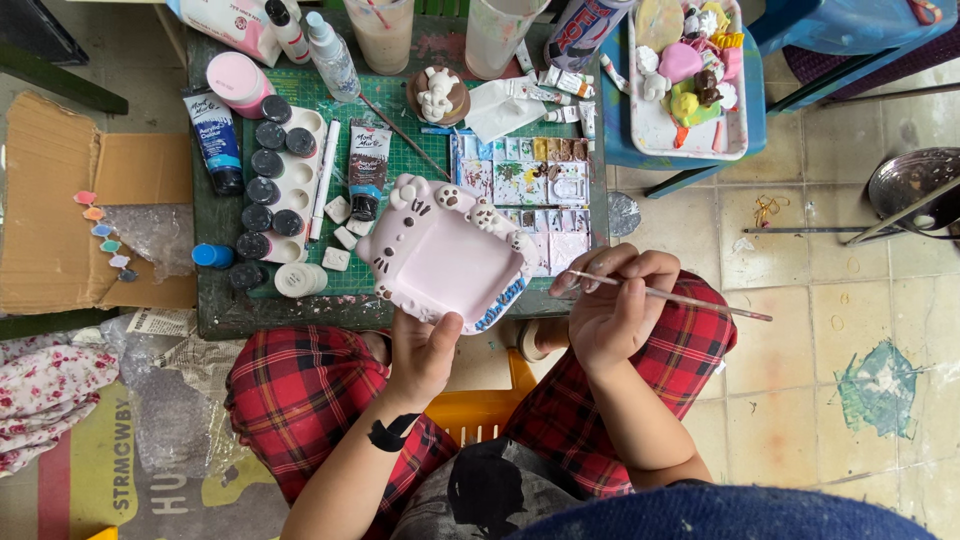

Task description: The person sits at a cluttered craft table holding a pink cat-shaped ceramic dish in one hand and paints its rim and edges with a paintbrush, reloading the brush from paint containers and rotating the dish to reach different sides.

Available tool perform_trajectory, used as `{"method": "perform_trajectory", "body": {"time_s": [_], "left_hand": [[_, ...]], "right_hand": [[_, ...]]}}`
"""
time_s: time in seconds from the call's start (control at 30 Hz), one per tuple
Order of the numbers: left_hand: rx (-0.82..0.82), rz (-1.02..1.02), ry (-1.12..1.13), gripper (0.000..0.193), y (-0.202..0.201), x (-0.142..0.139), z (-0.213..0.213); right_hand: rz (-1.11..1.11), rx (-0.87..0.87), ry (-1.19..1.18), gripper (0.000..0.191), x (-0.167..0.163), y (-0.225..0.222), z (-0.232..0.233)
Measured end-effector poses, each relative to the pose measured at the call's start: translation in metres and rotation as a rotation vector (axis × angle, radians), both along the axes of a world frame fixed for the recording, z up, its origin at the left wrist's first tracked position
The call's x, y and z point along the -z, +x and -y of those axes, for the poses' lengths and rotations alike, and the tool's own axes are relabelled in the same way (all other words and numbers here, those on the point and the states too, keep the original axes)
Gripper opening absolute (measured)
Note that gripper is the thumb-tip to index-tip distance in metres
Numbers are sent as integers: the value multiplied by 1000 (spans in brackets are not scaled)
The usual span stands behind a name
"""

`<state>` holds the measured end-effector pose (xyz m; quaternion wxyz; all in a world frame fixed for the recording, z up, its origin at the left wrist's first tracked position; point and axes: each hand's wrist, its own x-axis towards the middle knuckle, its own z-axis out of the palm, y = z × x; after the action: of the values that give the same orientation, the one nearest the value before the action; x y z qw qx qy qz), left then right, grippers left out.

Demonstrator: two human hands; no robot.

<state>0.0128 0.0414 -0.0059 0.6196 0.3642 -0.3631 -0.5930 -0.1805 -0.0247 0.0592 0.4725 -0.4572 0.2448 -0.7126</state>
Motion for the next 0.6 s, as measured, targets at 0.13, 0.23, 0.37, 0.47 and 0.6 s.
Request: {"method": "perform_trajectory", "body": {"time_s": [0.13, 0.23, 0.37, 0.47, 0.6], "left_hand": [[12, -31, -7, 68, 2, -3, 3], [30, -26, -12, 65, 5, -7, 7], [51, -29, -20, 62, 9, -11, 11], [28, -75, -8, 65, 9, -12, 13], [2, -61, -5, 65, 12, -12, 14]], "right_hand": [[-347, 74, -40, 10, 21, -17, 15], [-546, 118, 90, 10, 39, -36, 48], [-891, 171, 401, 10, 61, -57, 81], [-973, 176, 463, 12, 74, -65, 87], [-929, 174, 492, 13, 83, -71, 83]]}}
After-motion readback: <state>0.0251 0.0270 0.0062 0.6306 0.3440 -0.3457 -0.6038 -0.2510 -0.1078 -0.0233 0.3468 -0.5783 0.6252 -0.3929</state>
